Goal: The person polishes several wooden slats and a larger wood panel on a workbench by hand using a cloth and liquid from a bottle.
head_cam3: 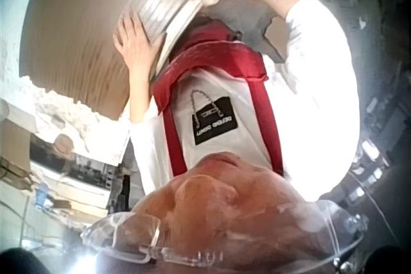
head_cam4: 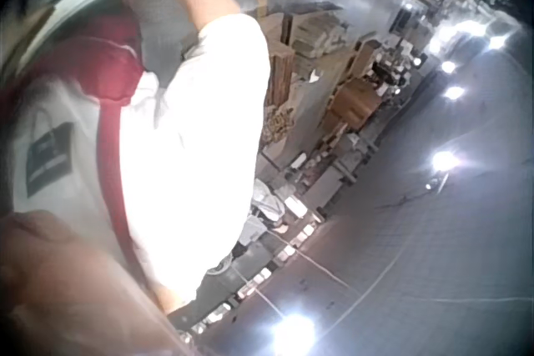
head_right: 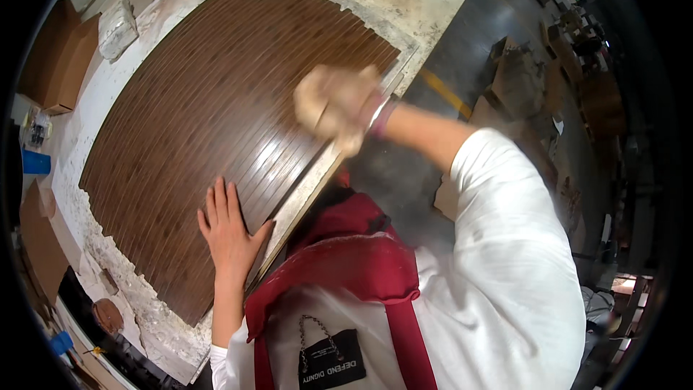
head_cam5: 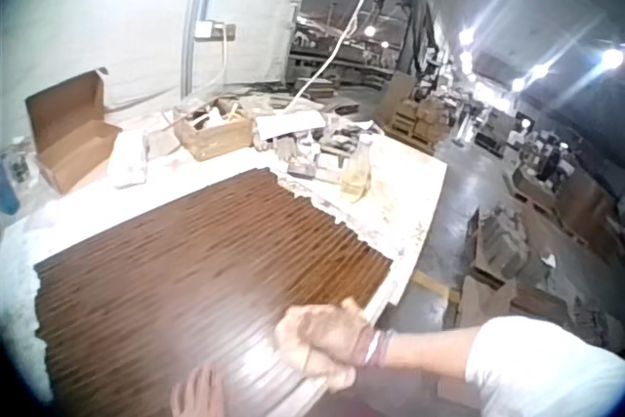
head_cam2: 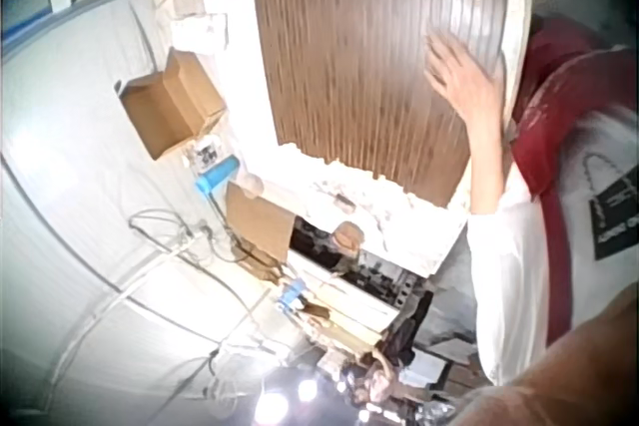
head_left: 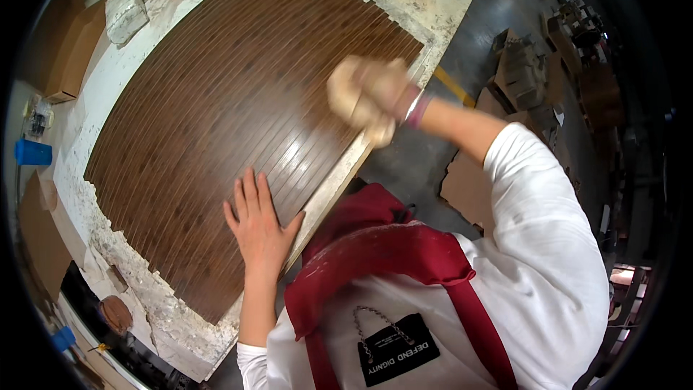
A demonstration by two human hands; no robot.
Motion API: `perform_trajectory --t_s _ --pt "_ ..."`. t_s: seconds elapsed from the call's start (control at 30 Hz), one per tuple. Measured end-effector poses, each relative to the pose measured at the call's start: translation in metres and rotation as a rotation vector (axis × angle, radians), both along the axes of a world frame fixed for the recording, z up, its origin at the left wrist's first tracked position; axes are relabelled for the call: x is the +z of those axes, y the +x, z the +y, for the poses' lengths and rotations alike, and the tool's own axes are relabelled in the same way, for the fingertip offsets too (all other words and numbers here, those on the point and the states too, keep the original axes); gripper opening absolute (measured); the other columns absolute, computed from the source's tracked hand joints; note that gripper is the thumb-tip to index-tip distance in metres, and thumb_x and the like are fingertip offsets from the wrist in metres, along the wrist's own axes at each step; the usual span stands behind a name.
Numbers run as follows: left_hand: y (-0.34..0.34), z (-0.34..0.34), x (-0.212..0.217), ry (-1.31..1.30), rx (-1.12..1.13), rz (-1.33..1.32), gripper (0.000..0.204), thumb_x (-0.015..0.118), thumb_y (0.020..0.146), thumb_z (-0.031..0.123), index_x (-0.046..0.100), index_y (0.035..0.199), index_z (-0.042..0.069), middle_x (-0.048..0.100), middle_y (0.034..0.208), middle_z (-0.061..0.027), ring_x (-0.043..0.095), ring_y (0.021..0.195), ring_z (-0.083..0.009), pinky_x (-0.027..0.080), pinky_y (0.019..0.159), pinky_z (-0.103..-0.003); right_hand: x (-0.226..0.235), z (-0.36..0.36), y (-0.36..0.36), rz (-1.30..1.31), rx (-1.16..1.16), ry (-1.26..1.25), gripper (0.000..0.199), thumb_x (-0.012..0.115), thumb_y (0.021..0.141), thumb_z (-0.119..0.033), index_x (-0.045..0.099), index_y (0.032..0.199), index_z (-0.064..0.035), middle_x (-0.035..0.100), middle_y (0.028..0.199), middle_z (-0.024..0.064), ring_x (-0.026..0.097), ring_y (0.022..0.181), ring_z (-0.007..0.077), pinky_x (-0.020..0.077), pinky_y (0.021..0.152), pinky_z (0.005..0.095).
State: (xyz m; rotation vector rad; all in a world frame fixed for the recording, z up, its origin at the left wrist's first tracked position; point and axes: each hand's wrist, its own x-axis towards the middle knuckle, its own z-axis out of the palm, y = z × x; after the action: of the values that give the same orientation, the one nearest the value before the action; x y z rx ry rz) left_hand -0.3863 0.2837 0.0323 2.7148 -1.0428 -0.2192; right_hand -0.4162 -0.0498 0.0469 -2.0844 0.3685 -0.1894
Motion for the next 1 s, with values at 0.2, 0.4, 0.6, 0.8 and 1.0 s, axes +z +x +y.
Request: perform_trajectory --t_s 0.2,0.4,0.6,0.8,1.0 --pt "-0.006 0.029 -0.009 0.021 0.053 -0.017 0.099 0.079 0.071 0.044 0.031 0.149 0.006 0.026 0.158 -0.0121 0.025 0.144 -0.0333 0.021 0.114 -0.055 -0.026 -0.048 0.004 0.012 0.107 -0.209 0.032 0.039 0.096 -0.022 0.060 0.079 -0.0032 0.063 0.072 0.0102 0.061 0.064 0.0203 0.0490 0.056 0.0331" --pt "-0.006 0.028 -0.007 0.033 0.072 -0.010 0.101 0.080 0.070 0.043 0.030 0.150 0.007 0.026 0.158 -0.0115 0.025 0.144 -0.0327 0.021 0.114 -0.053 -0.011 0.094 -0.001 -0.118 0.603 -0.791 0.024 0.050 0.091 -0.025 0.065 0.092 -0.0073 0.067 0.090 0.0124 0.066 0.083 0.0263 0.0533 0.074 0.0400" --pt "-0.004 0.026 -0.009 0.001 0.053 -0.018 0.102 0.080 0.068 0.043 0.030 0.150 0.008 0.026 0.158 -0.0108 0.026 0.144 -0.0324 0.021 0.114 -0.054 -0.022 0.068 0.030 -0.158 0.428 -0.691 0.045 0.039 0.096 -0.048 0.058 0.094 -0.0066 0.063 0.087 0.0090 0.064 0.082 0.0209 0.0543 0.074 0.0340" --pt "-0.005 0.029 -0.009 0.005 0.072 -0.023 0.101 0.081 0.068 0.042 0.031 0.149 0.007 0.027 0.157 -0.0106 0.027 0.143 -0.0325 0.022 0.114 -0.053 -0.016 0.118 0.036 -0.009 0.438 -0.737 0.035 0.042 0.097 -0.033 0.065 0.098 -0.0065 0.068 0.099 0.0123 0.066 0.093 0.0238 0.0518 0.082 0.0373" --pt "-0.004 0.028 -0.007 -0.040 0.039 -0.012 0.101 0.082 0.068 0.041 0.031 0.149 0.007 0.027 0.157 -0.0110 0.027 0.143 -0.0325 0.022 0.114 -0.053 -0.023 -0.055 0.027 -0.001 0.061 0.480 0.026 0.038 0.097 -0.021 0.054 0.085 -0.0044 0.055 0.071 0.0064 0.061 0.066 0.0183 0.0489 0.052 0.0262"
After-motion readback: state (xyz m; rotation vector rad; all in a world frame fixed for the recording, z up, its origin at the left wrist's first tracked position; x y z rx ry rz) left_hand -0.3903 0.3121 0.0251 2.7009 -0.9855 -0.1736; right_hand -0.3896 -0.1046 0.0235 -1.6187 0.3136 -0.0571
